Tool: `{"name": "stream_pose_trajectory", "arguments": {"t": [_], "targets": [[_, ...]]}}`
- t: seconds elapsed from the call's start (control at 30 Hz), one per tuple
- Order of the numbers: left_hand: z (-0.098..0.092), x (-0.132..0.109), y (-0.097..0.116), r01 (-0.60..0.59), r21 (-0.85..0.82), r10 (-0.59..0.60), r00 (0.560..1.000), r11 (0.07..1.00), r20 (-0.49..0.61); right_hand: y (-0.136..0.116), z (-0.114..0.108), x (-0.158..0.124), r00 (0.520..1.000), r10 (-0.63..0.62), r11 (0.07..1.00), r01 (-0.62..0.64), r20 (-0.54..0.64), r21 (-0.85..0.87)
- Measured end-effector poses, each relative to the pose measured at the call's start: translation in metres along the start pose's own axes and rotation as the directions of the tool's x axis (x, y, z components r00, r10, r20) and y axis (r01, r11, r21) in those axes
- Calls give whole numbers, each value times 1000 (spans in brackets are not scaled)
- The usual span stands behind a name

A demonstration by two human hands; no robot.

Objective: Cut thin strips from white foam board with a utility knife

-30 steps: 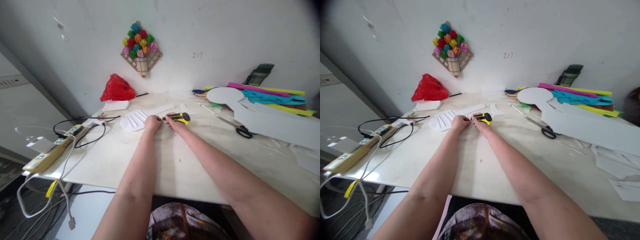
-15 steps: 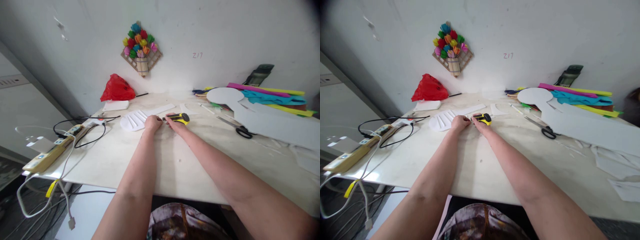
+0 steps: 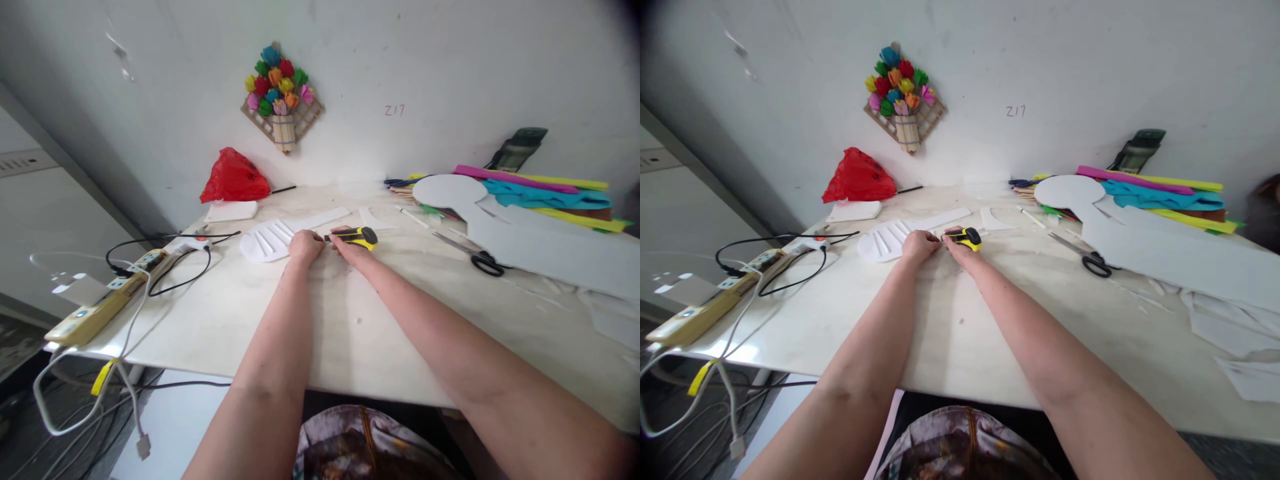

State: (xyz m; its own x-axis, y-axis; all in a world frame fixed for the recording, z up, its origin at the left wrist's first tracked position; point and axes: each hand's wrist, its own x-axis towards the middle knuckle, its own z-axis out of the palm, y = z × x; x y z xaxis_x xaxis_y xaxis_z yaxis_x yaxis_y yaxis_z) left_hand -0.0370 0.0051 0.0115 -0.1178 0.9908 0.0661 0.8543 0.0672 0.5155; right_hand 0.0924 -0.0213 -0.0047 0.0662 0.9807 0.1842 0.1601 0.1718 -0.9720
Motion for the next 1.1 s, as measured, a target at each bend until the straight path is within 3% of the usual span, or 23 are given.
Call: {"name": "stream_pose_trajectory", "arguments": {"t": [0.4,1.1], "targets": [[-2,-3,2,17,15,-17,1000,1000,-5,10,0,6,993,-119,991,118,-6,-60],[1,-2,1,18,-24,-18,1000,1000,-10,8,1,3,998,-50,998,48,-32,-43]]}}
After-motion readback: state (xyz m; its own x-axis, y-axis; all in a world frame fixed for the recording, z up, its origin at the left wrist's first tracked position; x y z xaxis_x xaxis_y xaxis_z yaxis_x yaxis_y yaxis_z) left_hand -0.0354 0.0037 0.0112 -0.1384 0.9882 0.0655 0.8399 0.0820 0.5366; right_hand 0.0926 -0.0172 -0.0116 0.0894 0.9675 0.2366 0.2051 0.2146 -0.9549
